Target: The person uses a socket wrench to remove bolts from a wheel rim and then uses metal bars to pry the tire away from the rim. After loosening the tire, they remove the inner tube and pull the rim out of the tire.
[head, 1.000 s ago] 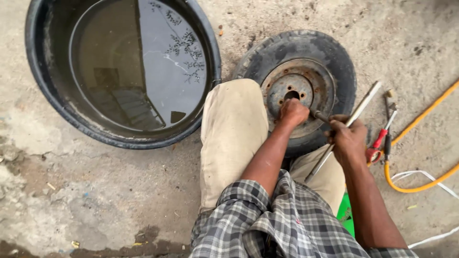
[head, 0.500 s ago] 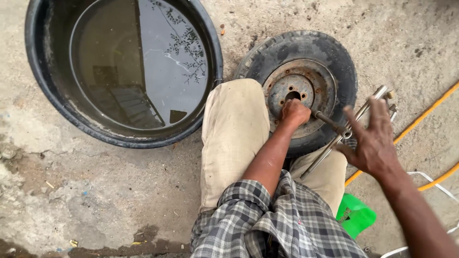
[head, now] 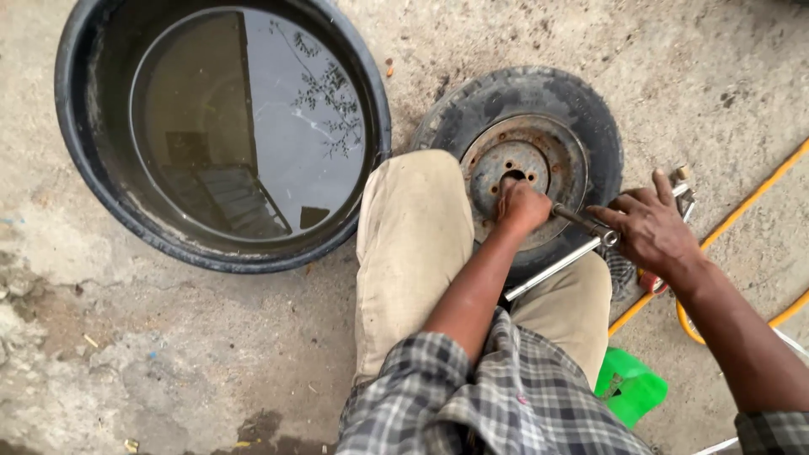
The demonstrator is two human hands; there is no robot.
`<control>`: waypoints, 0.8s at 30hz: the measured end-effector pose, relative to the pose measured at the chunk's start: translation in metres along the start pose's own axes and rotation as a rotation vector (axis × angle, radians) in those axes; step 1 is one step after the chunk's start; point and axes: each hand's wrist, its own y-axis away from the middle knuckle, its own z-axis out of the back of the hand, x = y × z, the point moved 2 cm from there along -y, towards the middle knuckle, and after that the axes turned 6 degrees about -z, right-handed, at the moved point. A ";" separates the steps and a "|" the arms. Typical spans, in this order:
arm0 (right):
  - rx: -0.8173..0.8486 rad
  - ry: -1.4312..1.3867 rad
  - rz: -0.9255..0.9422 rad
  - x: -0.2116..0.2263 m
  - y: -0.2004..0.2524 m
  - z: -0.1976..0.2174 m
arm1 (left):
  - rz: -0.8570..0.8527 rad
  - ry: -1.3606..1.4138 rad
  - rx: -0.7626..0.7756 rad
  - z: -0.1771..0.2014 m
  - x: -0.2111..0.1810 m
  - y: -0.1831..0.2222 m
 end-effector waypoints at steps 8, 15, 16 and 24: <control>-0.096 -0.010 -0.005 -0.017 0.005 -0.019 | -0.277 0.397 0.432 0.038 -0.078 0.054; -0.018 0.086 -0.079 -0.041 0.001 -0.016 | -0.282 0.069 0.370 0.058 -0.125 0.096; -0.021 0.083 -0.083 -0.044 0.000 -0.016 | -0.284 0.064 0.372 0.056 -0.124 0.095; -0.138 -0.102 -0.098 -0.050 0.016 -0.041 | -0.155 -0.305 0.366 0.100 -0.137 0.135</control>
